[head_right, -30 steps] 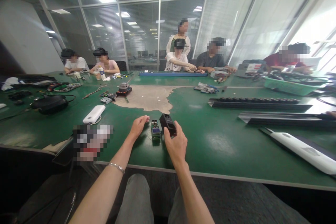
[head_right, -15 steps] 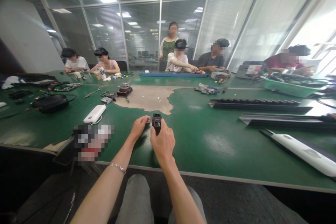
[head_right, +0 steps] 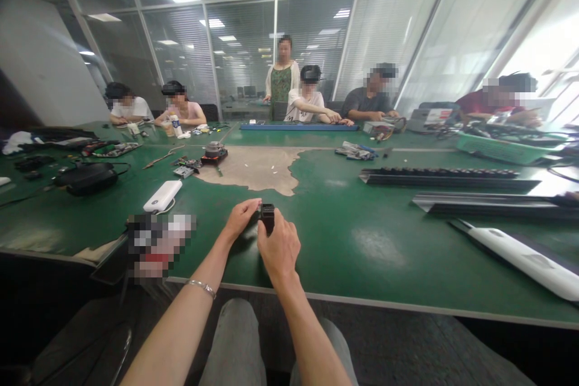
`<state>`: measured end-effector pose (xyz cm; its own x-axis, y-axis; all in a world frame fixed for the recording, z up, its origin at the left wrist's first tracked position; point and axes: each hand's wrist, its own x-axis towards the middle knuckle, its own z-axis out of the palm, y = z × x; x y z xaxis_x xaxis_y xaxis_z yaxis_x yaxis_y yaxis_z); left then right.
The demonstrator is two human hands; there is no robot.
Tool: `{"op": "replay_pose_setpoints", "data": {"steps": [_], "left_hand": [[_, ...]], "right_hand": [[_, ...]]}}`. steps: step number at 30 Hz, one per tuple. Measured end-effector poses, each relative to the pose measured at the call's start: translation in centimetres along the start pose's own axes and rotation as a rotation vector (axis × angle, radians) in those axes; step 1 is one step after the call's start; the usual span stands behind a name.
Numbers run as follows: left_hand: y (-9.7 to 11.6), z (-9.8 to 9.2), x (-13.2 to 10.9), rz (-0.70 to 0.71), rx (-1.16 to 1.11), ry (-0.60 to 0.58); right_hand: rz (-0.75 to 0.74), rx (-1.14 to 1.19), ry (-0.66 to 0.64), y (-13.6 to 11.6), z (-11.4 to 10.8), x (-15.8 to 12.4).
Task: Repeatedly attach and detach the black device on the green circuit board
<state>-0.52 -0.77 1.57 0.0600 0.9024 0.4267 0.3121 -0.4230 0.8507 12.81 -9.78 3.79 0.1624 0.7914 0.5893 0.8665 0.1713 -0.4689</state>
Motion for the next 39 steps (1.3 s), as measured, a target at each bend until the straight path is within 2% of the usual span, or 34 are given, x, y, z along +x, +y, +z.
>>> {"op": "replay_pose_setpoints", "data": {"steps": [5, 13, 18, 24, 28, 32, 39], "left_hand": [[0.5, -0.2, -0.1, 0.013, -0.024, -0.057], [0.5, -0.3, -0.2, 0.029, -0.057, -0.09], [0.3, -0.1, -0.1, 0.021, -0.047, -0.078], [-0.3, 0.1, 0.0, 0.005, 0.049, -0.027], [-0.5, 0.1, -0.1, 0.023, 0.1, -0.045], [-0.5, 0.1, -0.1, 0.011, 0.108, 0.002], [-0.7, 0.2, 0.0, -0.02, 0.08, 0.047]], "right_hand": [[-0.024, 0.043, 0.02, 0.0, -0.2, -0.3], [0.001, 0.073, -0.018, 0.7, 0.1, -2.4], [0.021, 0.06, -0.031, 1.4, 0.9, -2.2], [0.014, -0.019, -0.143, 1.7, 1.1, -1.3], [-0.002, -0.019, -0.106, 1.7, 1.1, -1.7], [-0.003, -0.009, -0.064, 1.8, 1.3, -2.2], [-0.038, -0.052, -0.123, 2.0, 1.4, -2.3]]}}
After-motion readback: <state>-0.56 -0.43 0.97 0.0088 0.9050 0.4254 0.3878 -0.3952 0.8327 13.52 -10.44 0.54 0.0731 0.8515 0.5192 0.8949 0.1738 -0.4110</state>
